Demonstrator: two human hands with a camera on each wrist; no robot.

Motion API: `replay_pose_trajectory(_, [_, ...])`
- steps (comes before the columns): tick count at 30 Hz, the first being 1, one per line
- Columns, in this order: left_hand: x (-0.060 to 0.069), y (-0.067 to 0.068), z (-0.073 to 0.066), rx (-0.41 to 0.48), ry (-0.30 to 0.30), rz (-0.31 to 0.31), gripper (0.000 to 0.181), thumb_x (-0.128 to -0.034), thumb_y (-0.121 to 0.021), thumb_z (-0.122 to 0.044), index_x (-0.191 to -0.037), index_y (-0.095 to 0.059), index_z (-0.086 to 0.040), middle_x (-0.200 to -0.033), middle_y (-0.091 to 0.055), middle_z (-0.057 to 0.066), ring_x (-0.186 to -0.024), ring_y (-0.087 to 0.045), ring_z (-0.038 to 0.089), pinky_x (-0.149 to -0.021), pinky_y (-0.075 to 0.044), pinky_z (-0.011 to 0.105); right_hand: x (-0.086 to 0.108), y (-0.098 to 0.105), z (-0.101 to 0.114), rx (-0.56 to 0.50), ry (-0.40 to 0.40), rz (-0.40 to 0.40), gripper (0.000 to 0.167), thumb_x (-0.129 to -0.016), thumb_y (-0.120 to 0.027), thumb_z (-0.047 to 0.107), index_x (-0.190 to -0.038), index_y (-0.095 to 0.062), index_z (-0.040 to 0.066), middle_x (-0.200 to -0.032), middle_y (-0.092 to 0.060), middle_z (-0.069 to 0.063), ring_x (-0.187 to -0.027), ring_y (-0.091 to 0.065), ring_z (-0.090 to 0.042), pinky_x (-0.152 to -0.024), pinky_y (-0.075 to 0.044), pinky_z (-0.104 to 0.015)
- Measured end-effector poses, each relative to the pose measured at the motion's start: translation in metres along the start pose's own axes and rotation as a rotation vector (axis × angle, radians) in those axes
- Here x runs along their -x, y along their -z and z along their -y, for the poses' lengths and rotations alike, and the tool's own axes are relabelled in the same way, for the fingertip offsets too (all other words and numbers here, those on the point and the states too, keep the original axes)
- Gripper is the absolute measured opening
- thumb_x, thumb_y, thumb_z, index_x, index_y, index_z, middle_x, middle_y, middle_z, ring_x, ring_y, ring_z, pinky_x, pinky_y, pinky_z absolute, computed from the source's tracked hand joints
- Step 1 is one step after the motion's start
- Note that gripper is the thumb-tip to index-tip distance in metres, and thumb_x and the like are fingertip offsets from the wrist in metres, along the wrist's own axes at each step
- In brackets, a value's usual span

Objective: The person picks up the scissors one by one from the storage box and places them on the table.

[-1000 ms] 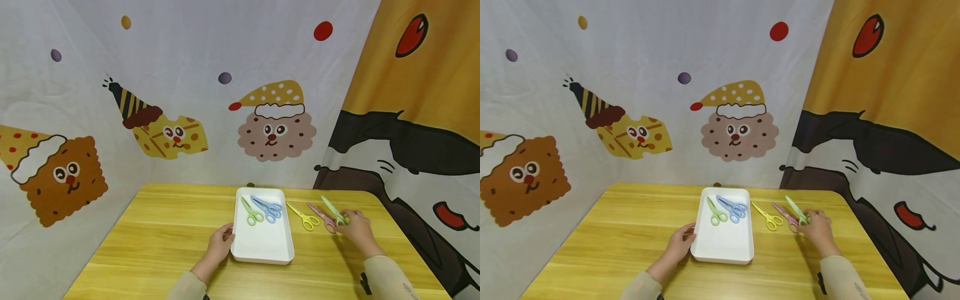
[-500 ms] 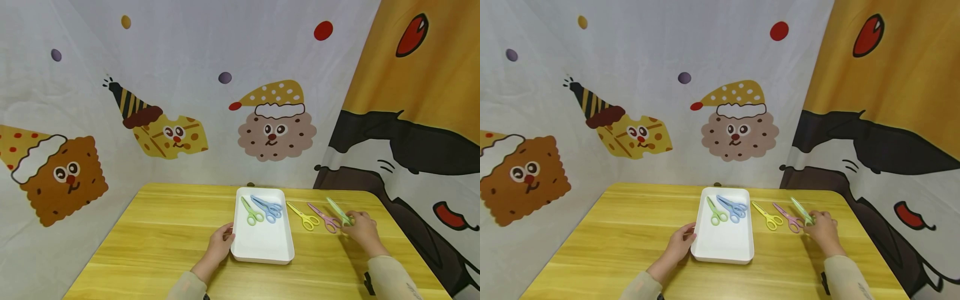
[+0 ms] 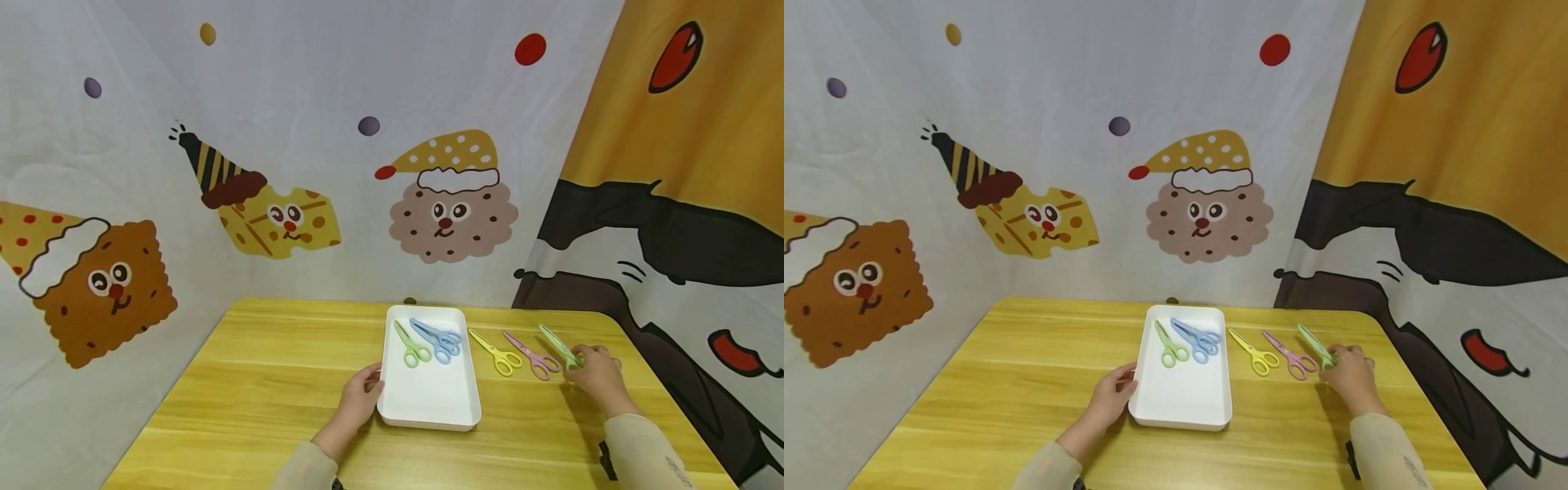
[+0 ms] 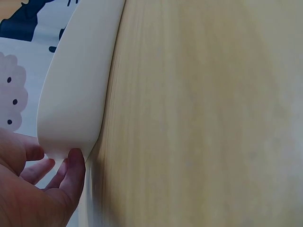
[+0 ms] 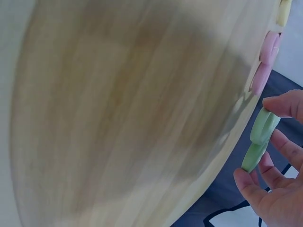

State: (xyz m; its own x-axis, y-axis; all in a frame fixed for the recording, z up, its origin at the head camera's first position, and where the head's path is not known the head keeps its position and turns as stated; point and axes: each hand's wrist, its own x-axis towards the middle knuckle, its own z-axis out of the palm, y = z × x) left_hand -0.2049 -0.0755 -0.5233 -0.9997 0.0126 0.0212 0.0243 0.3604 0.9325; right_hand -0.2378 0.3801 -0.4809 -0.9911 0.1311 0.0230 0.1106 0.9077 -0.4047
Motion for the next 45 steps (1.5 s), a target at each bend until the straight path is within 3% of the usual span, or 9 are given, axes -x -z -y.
replay_pose_trajectory(14, [0.001,0.001,-0.001,-0.002,0.002,0.006,0.038,-0.0908,-0.058,-0.001,-0.129,-0.054,0.002,-0.111,-0.062,0.018,-0.098,-0.06,0.025,-0.081,-0.054,0.03,-0.008,-0.003,-0.013,0.043,-0.012,0.052,0.054,-0.076,-0.071,0.016,-0.121,-0.052,-0.006,-0.123,-0.032,-0.041,-0.102,-0.031,-0.061,-0.075,-0.037,-0.062])
replay_pose_trajectory(27, [0.001,0.0,-0.001,-0.004,-0.009,0.006,0.039,-0.0907,-0.058,0.0,-0.129,-0.054,0.003,-0.112,-0.061,0.018,-0.098,-0.06,0.025,-0.08,-0.054,0.029,-0.012,-0.004,-0.018,0.046,-0.033,0.078,0.053,-0.076,-0.073,0.015,-0.12,-0.053,-0.006,-0.12,-0.034,-0.039,-0.099,-0.032,-0.057,-0.072,-0.039,-0.056])
replay_pose_trajectory(45, [-0.001,0.0,0.001,-0.001,0.004,0.003,0.038,-0.0911,-0.058,-0.002,-0.129,-0.055,0.001,-0.113,-0.062,0.017,-0.098,-0.06,0.024,-0.081,-0.054,0.029,-0.014,-0.006,-0.016,0.075,0.005,0.078,0.051,-0.076,-0.07,0.011,-0.12,-0.054,-0.008,-0.121,-0.036,-0.04,-0.101,-0.033,-0.061,-0.074,-0.038,-0.059])
